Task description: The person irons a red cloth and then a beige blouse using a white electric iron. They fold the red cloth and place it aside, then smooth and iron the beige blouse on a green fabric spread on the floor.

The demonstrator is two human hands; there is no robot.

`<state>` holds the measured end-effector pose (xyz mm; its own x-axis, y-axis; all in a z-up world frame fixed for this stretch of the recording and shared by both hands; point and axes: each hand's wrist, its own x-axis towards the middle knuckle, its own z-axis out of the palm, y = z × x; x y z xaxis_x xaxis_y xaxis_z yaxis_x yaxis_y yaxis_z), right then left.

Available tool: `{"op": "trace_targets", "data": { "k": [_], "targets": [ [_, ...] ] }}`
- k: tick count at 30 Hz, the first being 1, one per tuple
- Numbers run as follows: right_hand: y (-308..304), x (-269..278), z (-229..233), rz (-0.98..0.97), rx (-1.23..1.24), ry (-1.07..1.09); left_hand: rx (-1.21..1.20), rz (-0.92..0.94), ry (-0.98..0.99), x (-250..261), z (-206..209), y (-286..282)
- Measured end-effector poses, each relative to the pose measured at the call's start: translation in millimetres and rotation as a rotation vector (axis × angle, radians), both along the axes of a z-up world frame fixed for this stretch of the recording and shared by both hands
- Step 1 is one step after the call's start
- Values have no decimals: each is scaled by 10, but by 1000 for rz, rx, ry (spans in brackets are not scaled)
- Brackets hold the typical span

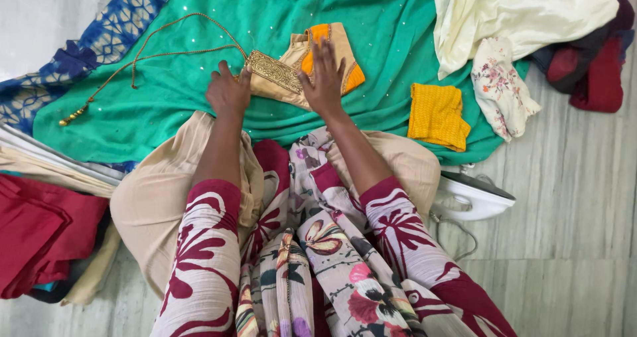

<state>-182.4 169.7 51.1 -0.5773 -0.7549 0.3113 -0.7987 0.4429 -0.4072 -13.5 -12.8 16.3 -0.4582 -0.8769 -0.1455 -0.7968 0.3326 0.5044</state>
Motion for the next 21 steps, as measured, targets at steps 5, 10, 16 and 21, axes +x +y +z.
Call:
{"op": "trace_targets", "data": {
  "k": [5, 10, 16, 21],
  "targets": [
    [1059, 82, 1342, -29, -397, -75, -59, 61, 147, 156, -60, 18],
    [2776, 632, 1817, -223, -326, 116, -193, -48, 214, 283, -404, -63],
    [4677, 900, 1201, -729, -362, 231, -270, -202, 226, 373, -520, -99],
    [5287, 896, 119, -952, -432, -231, -258, -276, 225, 458, -272, 92]
  ]
}}
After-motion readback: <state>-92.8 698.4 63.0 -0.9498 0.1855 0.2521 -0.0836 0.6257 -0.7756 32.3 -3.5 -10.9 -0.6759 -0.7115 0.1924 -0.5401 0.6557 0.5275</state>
